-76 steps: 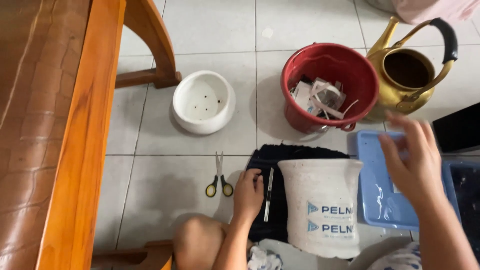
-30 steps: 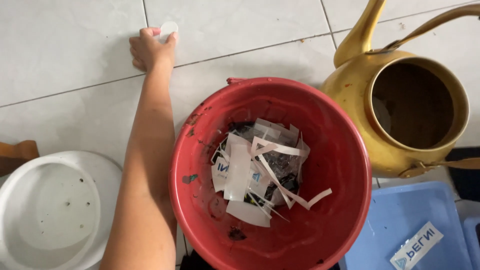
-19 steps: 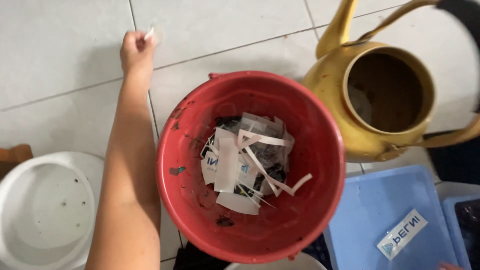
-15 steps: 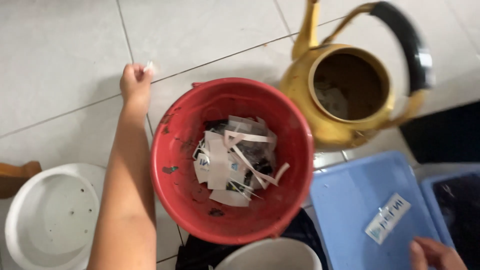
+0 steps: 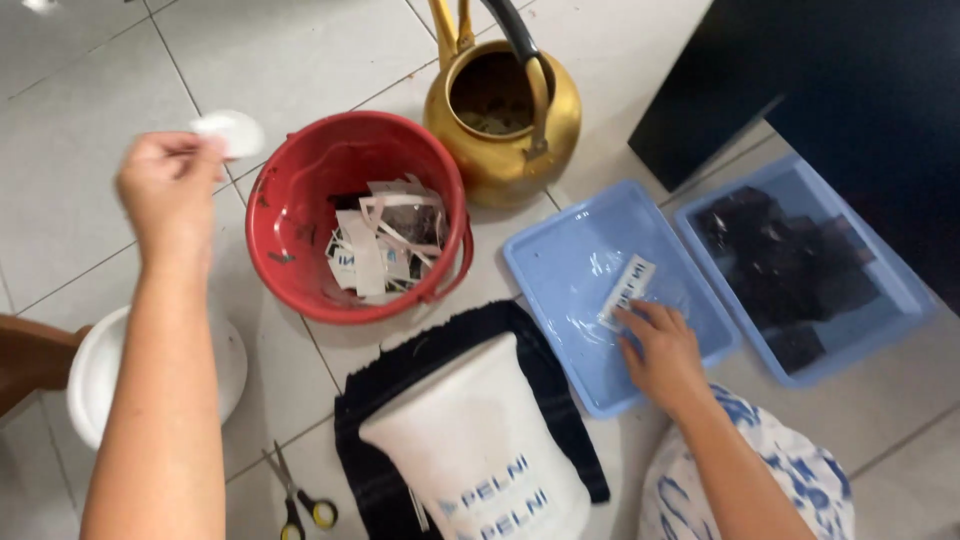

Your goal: Cutting paper labels with scissors and applying them to a white container

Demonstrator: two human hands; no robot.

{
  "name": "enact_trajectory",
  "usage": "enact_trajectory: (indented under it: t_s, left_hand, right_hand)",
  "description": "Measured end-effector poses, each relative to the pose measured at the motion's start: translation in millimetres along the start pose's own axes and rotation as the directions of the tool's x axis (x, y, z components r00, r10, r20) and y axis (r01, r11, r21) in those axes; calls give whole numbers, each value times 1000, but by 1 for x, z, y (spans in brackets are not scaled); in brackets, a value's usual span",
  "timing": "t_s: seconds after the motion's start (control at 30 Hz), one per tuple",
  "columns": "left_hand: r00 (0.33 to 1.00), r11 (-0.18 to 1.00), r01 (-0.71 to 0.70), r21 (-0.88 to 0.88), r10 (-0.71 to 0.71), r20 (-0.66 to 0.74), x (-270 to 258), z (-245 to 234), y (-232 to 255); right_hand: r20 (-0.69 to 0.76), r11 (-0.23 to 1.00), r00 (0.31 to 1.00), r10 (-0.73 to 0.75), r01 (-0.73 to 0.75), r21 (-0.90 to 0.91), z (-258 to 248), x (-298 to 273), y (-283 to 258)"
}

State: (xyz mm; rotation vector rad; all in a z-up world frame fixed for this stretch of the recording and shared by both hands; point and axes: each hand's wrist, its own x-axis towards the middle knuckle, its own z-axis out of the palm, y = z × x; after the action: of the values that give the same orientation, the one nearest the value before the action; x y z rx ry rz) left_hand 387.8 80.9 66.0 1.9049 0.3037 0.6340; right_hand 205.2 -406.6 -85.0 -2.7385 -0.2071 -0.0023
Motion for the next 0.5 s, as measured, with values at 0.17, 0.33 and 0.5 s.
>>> enact_trajectory:
  t_s: [0.17,0.33,0.5]
  left_hand:
    - [898,584,-242,775,-169,407,-62,16,24]
    - [907,475,-236,848,-206,367,-101,19,49]
    - [911,537,-64,841,-313,269,-105,24,62]
  right_hand:
    - [-74,992,991,115,-118,-42,-17,-1,-21]
    - [-68,991,990,126,-129,-40,-4,-10,-6]
    - [29,989,989,146,-146,-6,-4,-7,-7]
